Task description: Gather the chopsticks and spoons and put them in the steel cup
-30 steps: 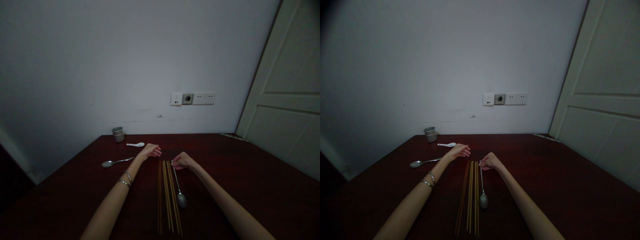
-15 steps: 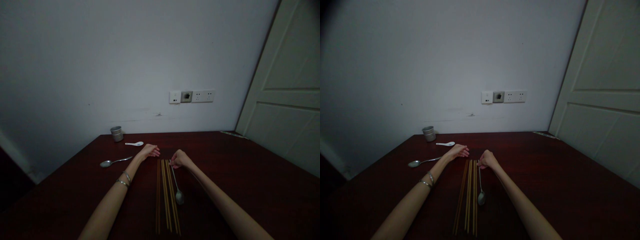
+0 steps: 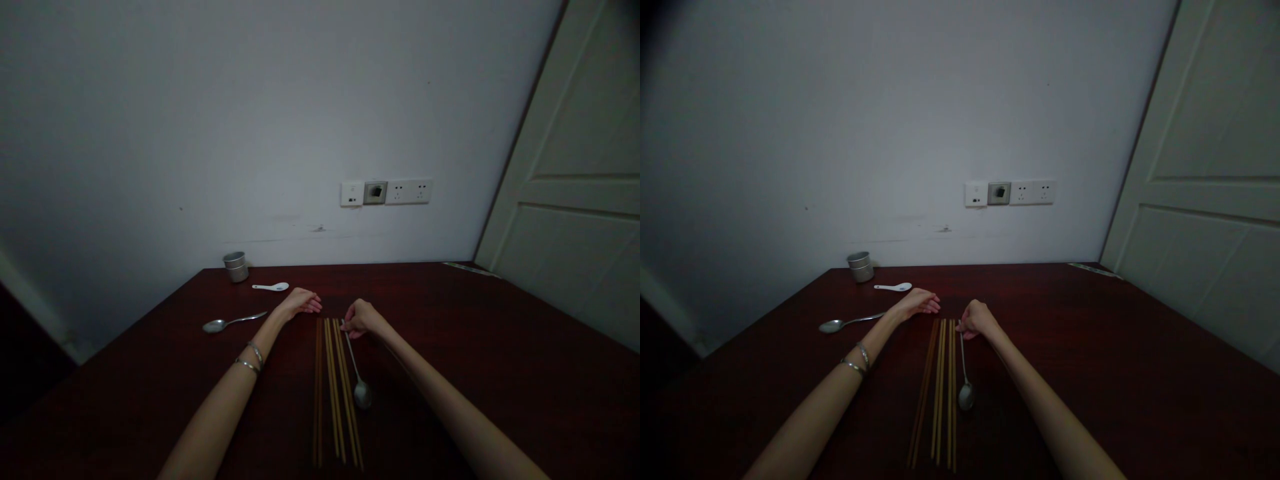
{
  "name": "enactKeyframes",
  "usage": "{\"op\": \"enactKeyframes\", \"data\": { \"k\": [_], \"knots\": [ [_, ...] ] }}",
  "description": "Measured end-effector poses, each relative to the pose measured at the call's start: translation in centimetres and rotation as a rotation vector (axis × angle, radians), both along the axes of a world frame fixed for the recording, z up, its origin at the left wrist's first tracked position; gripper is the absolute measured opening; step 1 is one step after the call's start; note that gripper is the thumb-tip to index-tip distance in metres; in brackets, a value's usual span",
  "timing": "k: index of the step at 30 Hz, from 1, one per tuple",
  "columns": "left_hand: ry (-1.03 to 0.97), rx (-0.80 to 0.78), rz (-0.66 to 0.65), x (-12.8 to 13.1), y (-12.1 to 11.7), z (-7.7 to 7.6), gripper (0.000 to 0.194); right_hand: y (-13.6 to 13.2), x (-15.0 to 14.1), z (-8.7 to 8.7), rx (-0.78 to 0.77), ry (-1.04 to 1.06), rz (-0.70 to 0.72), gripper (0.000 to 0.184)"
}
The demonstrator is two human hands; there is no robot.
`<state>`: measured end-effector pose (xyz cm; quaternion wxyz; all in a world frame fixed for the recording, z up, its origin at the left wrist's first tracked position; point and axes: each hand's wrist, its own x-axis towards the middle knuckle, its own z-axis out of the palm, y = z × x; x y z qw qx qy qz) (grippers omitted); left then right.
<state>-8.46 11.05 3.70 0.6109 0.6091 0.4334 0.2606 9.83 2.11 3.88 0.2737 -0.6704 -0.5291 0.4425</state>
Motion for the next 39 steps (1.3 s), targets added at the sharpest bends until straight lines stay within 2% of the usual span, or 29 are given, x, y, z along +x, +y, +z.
{"op": "enactKeyframes", "data": {
  "k": [7, 16, 21, 24, 27, 31, 34, 39],
  "knots": [
    [0.002, 0.012, 0.01, 0.0, 0.1, -0.3, 0.02, -0.3, 0.2, 0.2, -0.005, -0.033, 0.034, 0.026],
    [-0.043, 0.021, 0.022, -0.2, 0.1, -0.7, 0.019, 0.2, 0.2, -0.3, -0.091, -0.03, -0.026, 0.024],
    [-0.069, 0.007, 0.036, -0.4, 0.1, -0.9, 0.017, 0.7, 0.9, -1.1, -0.08, -0.006, 0.003, 0.023],
    [-0.08, 0.014, 0.042, -0.4, 0.2, -1.1, 0.015, 1.0, 1.7, -1.5, 0.008, -0.018, -0.03, 0.018],
    [-0.077, 0.019, 0.047, -0.3, 0.3, -1.3, 0.015, 0.9, 3.0, -1.7, 0.238, -0.202, -0.131, 0.019],
    [-0.073, 0.026, 0.057, -0.2, 0.7, -1.7, 0.014, 0.3, 5.2, -2.5, 0.57, -0.647, -0.227, 0.025],
    [-0.069, 0.034, 0.052, -0.1, 1.0, -2.1, 0.013, 0.0, 6.2, -3.6, 0.615, -0.857, -0.207, 0.032],
    [-0.051, 0.077, 0.067, 0.0, 1.5, -2.8, 0.015, 0.1, 6.3, -4.8, 0.562, -0.956, -0.169, 0.038]
  ]
}}
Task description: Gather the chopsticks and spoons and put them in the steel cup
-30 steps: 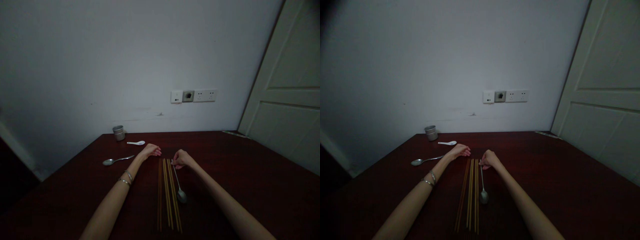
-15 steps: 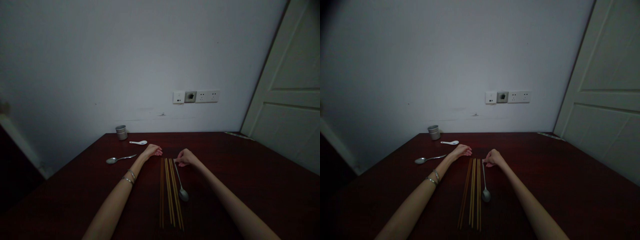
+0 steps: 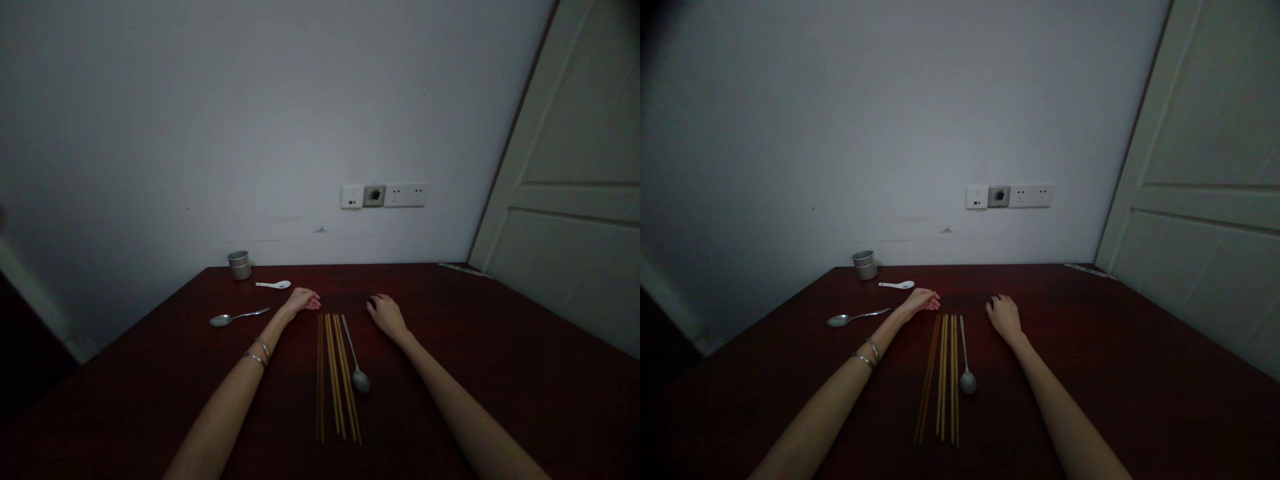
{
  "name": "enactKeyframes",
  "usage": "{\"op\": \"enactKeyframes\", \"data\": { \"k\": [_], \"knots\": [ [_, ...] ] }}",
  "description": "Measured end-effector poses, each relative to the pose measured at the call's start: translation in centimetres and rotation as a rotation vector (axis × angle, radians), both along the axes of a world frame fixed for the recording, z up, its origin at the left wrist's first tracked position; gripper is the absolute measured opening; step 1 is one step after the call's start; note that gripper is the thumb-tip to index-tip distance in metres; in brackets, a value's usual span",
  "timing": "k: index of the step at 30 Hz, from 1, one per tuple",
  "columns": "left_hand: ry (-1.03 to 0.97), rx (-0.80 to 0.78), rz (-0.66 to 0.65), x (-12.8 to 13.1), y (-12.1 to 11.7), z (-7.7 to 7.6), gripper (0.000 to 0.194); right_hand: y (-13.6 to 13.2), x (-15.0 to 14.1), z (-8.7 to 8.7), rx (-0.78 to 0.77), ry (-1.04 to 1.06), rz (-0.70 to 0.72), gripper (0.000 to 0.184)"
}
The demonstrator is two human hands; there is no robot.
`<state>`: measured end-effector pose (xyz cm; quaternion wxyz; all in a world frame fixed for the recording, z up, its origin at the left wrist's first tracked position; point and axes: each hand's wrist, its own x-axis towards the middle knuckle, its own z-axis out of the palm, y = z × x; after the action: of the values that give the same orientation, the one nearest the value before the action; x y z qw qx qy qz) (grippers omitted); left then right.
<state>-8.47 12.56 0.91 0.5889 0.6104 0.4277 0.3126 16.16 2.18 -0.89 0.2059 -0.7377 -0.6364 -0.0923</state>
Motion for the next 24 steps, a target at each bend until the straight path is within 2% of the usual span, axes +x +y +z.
{"op": "enactKeyframes", "data": {
  "k": [11, 16, 20, 24],
  "knots": [
    [0.025, 0.05, 0.036, 0.2, -0.1, -0.3, 0.013, 0.1, -0.1, -0.2, -0.007, -0.005, -0.017, 0.038],
    [0.017, 0.1, 0.075, 0.0, -0.2, 0.5, 0.017, 0.0, -0.3, 0.0, -0.007, -0.011, -0.025, 0.038],
    [0.158, 0.277, 0.119, -2.1, -0.4, 2.4, 0.019, -0.2, -0.4, 0.2, -0.009, -0.022, -0.023, 0.038],
    [0.537, 0.605, 0.143, -6.4, -0.6, 4.7, 0.016, -0.3, -0.5, 0.4, -0.02, -0.043, -0.016, 0.037]
  ]
}}
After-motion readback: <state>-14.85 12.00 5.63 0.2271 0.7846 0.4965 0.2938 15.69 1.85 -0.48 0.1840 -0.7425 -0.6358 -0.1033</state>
